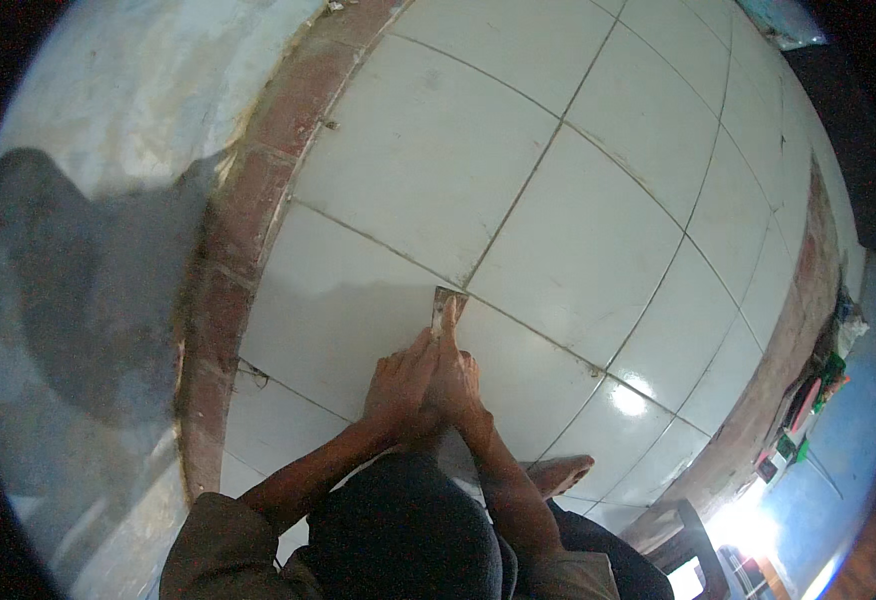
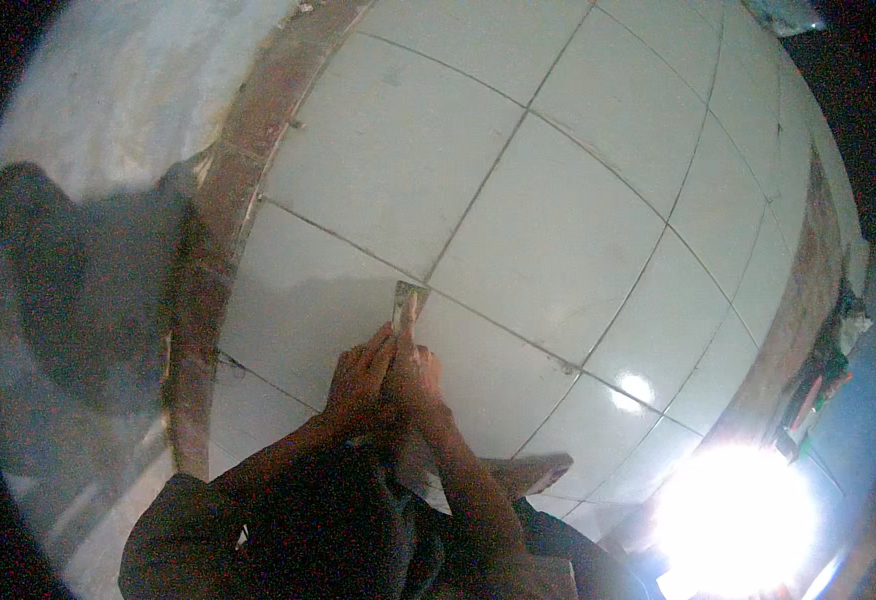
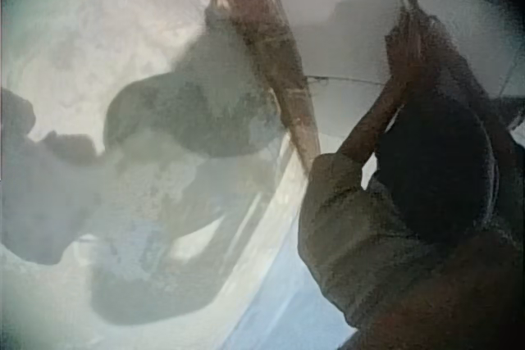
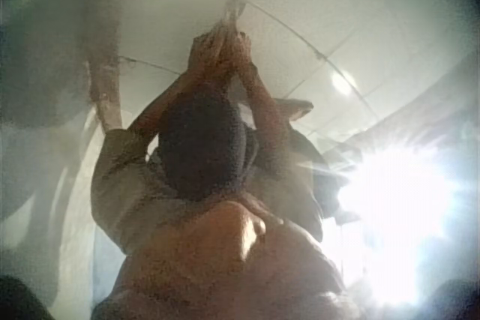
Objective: The person sits on a tiled floor and uses a grout float to apply and smooth grout into the joints between white floor tiles. They repeatedly press and drag the tool along the grout lines to fill gaps and remove excess material.
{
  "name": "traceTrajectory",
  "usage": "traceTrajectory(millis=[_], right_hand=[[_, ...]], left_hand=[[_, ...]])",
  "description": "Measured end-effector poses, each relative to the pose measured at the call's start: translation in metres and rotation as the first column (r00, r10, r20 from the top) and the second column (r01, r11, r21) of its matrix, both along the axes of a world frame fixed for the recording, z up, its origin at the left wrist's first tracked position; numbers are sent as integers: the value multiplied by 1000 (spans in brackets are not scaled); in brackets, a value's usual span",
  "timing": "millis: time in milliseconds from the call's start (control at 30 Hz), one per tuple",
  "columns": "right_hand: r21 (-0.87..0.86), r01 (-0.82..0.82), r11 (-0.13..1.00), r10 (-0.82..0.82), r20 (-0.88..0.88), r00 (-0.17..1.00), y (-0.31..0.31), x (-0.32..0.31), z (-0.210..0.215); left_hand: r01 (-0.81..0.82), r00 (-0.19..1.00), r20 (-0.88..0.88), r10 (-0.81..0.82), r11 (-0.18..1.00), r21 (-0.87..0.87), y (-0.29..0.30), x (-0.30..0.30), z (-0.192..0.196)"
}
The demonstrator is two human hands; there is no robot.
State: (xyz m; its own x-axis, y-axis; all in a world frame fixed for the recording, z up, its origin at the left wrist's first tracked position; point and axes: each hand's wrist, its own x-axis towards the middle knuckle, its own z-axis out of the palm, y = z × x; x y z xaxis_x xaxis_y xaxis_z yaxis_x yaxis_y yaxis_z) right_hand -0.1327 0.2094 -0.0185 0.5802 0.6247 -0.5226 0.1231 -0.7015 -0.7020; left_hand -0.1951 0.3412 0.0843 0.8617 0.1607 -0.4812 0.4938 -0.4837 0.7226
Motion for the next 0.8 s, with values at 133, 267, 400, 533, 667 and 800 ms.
traceTrajectory(millis=[133, 267, 400, 533, 667, 800], right_hand=[[-55, -6, 998, 7, 29, 1000, 26, 8, 31], [-85, -58, 995, 56, -32, 998, 39, 23, 46], [-2, 8, 1000, -8, -29, 1000, 37, 13, 38], [-15, 57, 998, -57, 20, 998, 46, 15, 36], [-45, 13, 999, -16, -60, 998, 32, 11, 25], [7, 116, 993, -115, -88, 989, 44, 12, 42]], left_hand=[[-99, 995, -16, 98, 993, -62, -3, -16, -19], [-117, 993, -42, 114, 989, -95, 2, -10, -16], [-103, 992, -79, 96, 991, -87, 5, -16, -22], [-82, 996, -30, 80, 996, -47, 7, -18, -39], [-45, 997, -70, 42, 998, -47, 6, -14, -31], [1, 1000, -8, -1, 1000, 6, 12, -13, -23]])
